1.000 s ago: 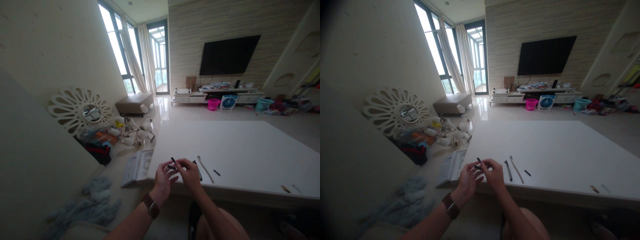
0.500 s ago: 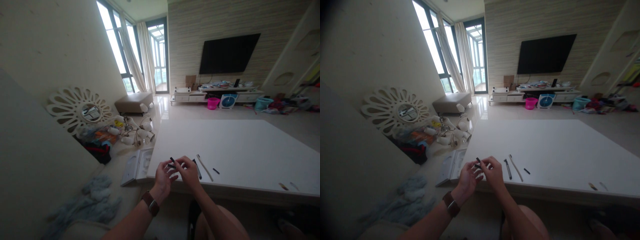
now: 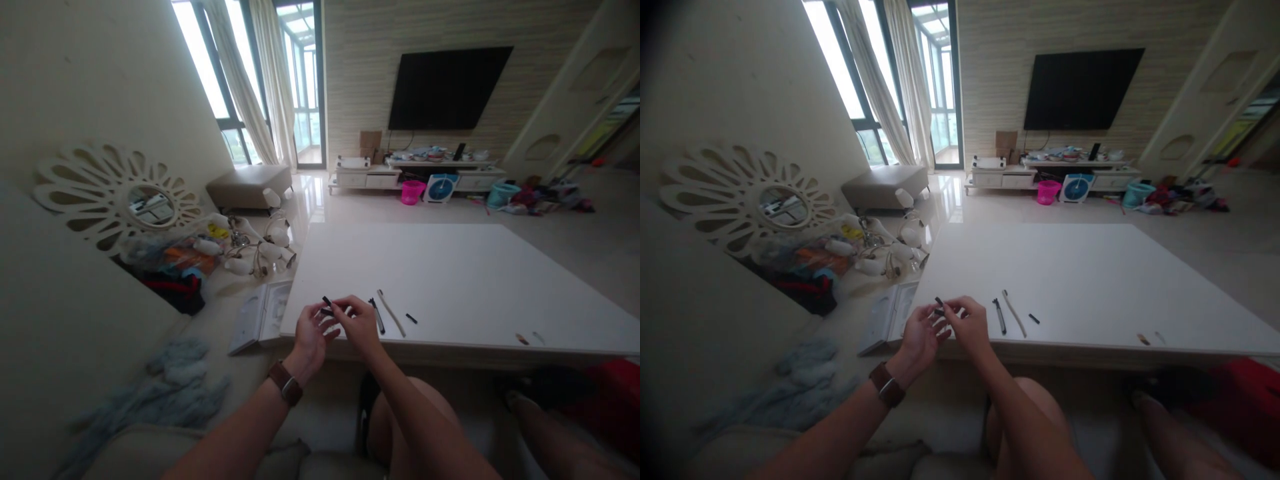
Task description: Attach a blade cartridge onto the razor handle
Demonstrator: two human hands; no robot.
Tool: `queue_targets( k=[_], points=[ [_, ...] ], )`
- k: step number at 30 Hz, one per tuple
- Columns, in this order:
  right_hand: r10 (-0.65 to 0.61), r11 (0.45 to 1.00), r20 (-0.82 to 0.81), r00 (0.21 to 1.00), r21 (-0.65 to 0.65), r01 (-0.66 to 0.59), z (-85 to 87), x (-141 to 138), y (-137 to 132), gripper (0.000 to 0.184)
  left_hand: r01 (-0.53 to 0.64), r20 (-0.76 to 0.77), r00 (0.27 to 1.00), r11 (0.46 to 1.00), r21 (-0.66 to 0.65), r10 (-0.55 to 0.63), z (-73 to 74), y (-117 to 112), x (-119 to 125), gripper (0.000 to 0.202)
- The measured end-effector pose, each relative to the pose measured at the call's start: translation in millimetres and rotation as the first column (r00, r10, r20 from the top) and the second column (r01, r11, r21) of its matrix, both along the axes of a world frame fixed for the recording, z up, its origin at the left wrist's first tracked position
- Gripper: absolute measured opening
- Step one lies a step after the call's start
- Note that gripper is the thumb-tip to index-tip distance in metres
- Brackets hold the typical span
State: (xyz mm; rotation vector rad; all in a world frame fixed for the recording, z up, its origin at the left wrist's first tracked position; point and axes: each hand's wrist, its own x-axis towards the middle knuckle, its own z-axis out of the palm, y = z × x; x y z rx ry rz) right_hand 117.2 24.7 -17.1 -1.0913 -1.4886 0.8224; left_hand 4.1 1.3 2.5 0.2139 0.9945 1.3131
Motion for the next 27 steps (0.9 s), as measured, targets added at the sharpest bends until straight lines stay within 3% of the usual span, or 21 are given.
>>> queue_targets(
  k=[11, 27],
  points=[
    [0.101, 0.990, 0.072, 0.992, 0.094, -0.107, -2.4, -2.0, -1.1, 0.008, -0.060, -0.054, 0.997, 0.998, -0.022, 0.059, 3.6, -0.4, 0.2, 0.027],
    [0.115, 0.988, 0.097, 0.989, 0.088, -0.124, -3.9, -2.0, -1.1, 0.013, -0.061, -0.029, 0.998, 0.998, -0.020, 0.061, 5.5, -0.2, 1.5, 0.028]
  ],
)
